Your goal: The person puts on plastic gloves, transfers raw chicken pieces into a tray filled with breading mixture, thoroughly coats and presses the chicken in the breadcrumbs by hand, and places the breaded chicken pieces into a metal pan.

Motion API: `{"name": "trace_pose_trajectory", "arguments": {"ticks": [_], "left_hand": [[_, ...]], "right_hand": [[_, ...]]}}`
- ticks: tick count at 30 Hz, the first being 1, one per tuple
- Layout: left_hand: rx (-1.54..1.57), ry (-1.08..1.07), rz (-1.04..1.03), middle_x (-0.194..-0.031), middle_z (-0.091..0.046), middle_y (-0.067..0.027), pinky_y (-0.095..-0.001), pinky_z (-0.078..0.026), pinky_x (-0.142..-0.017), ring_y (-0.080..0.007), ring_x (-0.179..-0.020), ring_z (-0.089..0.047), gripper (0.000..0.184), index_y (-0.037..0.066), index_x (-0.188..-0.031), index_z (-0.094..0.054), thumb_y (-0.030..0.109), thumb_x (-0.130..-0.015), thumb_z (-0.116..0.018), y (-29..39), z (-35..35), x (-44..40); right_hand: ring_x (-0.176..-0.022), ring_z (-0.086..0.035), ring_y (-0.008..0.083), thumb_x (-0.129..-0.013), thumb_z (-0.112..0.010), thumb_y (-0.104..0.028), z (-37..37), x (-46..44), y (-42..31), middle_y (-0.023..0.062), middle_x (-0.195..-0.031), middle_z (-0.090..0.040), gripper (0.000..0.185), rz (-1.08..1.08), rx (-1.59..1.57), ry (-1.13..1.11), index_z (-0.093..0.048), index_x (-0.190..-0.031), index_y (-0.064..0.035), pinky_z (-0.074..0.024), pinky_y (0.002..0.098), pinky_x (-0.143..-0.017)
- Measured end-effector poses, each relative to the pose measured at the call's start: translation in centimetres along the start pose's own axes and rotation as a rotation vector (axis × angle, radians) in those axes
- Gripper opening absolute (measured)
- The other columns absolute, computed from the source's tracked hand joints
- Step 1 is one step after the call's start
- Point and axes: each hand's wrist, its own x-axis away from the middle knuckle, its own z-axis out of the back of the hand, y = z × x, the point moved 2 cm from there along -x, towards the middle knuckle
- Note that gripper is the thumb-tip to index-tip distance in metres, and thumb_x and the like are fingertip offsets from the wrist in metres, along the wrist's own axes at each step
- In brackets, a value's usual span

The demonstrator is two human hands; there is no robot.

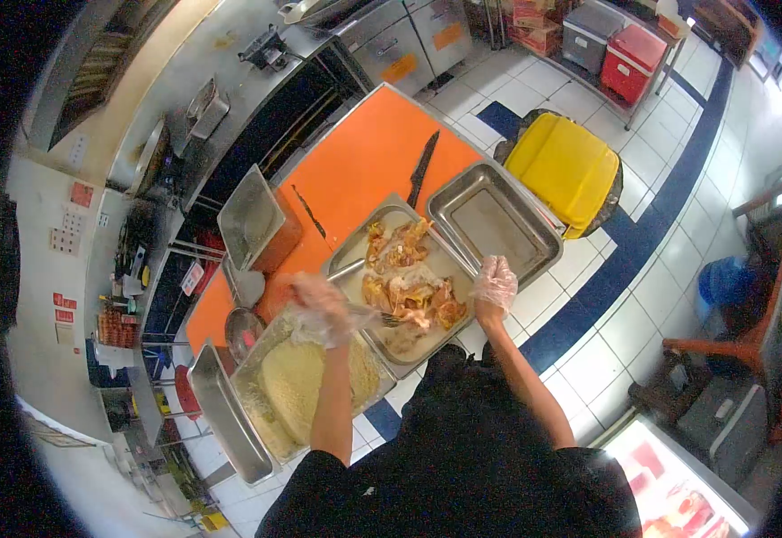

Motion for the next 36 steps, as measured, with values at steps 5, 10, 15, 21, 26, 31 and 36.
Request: {"name": "trace_pose_trajectory", "arguments": {"ticks": [5,10,15,21,26,31,36], "left_hand": [[-0.535,0.213,-0.081,-0.069,-0.052,-0.0022,-0.0254,-0.041,-0.053,-0.0114,-0.063,-0.051,0.039,0.011,-0.075,-0.041,0.039,-0.099,-0.053,4.7,-0.2,0.1],[-0.805,0.153,-0.256,-0.082,-0.054,-0.0069,-0.0290,-0.045,-0.065,-0.0143,-0.064,-0.048,0.044,0.008,-0.096,-0.048,0.052,-0.100,-0.043,3.2,1.1,3.7],[-0.080,0.034,-0.032,-0.081,-0.058,-0.0079,-0.0323,-0.047,-0.069,-0.0173,-0.067,-0.052,0.035,0.005,-0.089,-0.052,0.039,-0.099,-0.054,-2.5,3.1,2.9],[-1.187,0.211,0.383,-0.106,-0.064,-0.0170,-0.0356,-0.051,-0.074,-0.0214,-0.087,-0.062,0.042,-0.001,-0.113,-0.056,0.036,-0.094,-0.061,-3.5,-1.5,-1.0],[-0.810,0.130,0.009,-0.093,-0.068,-0.0179,-0.0394,-0.050,-0.066,-0.0286,-0.081,-0.065,0.036,-0.001,-0.100,-0.063,0.034,-0.093,-0.061,-12.1,2.2,1.1],[-0.918,0.121,0.005,-0.093,-0.062,-0.0101,-0.0371,-0.047,-0.071,-0.0226,-0.084,-0.061,0.022,0.005,-0.099,-0.058,0.025,-0.092,-0.061,-8.6,3.1,-1.9],[-0.554,0.378,-0.103,-0.083,-0.055,-0.0038,-0.0336,-0.044,-0.068,-0.0167,-0.078,-0.054,0.015,0.010,-0.088,-0.054,0.024,-0.091,-0.059,-3.0,5.8,-3.5]], "right_hand": [[-0.054,-0.048,0.0285,-0.097,-0.051,-0.023,0.1,0.1,0.0,0.0181,-0.063,-0.053,0.029,0.022,0.025,0.008,-0.054,-0.079,-0.0010,-0.0389,0.0448,-0.057],[-0.064,-0.057,0.0297,-0.098,-0.050,-0.027,-0.2,0.0,0.7,0.0159,-0.071,-0.061,0.032,-0.087,0.058,-0.029,-0.061,-0.083,-0.0011,-0.0426,0.0434,-0.063],[-0.064,-0.057,0.0286,-0.098,-0.050,-0.027,0.1,0.3,-0.2,0.0159,-0.070,-0.061,0.032,-0.112,0.048,-0.075,-0.061,-0.083,-0.0014,-0.0430,0.0427,-0.063],[-0.057,-0.052,0.0290,-0.098,-0.051,-0.027,0.1,0.2,0.0,0.0177,-0.065,-0.058,0.032,-0.025,0.014,-0.009,-0.058,-0.081,-0.0008,-0.0408,0.0449,-0.059],[-0.057,-0.050,0.0220,-0.098,-0.052,-0.024,-0.6,0.1,1.4,0.0140,-0.065,-0.058,0.029,0.022,-0.007,0.070,-0.058,-0.081,-0.0010,-0.0410,0.0404,-0.057],[-0.057,-0.049,0.0210,-0.097,-0.052,-0.022,0.0,0.1,-0.1,0.0128,-0.064,-0.055,0.026,-0.037,-0.032,-0.031,-0.055,-0.080,-0.0017,-0.0405,0.0399,-0.056],[-0.056,-0.046,0.0211,-0.097,-0.051,-0.022,0.0,0.2,0.2,0.0123,-0.062,-0.051,0.025,-0.030,-0.029,-0.042,-0.054,-0.080,-0.0028,-0.0397,0.0402,-0.057]]}}
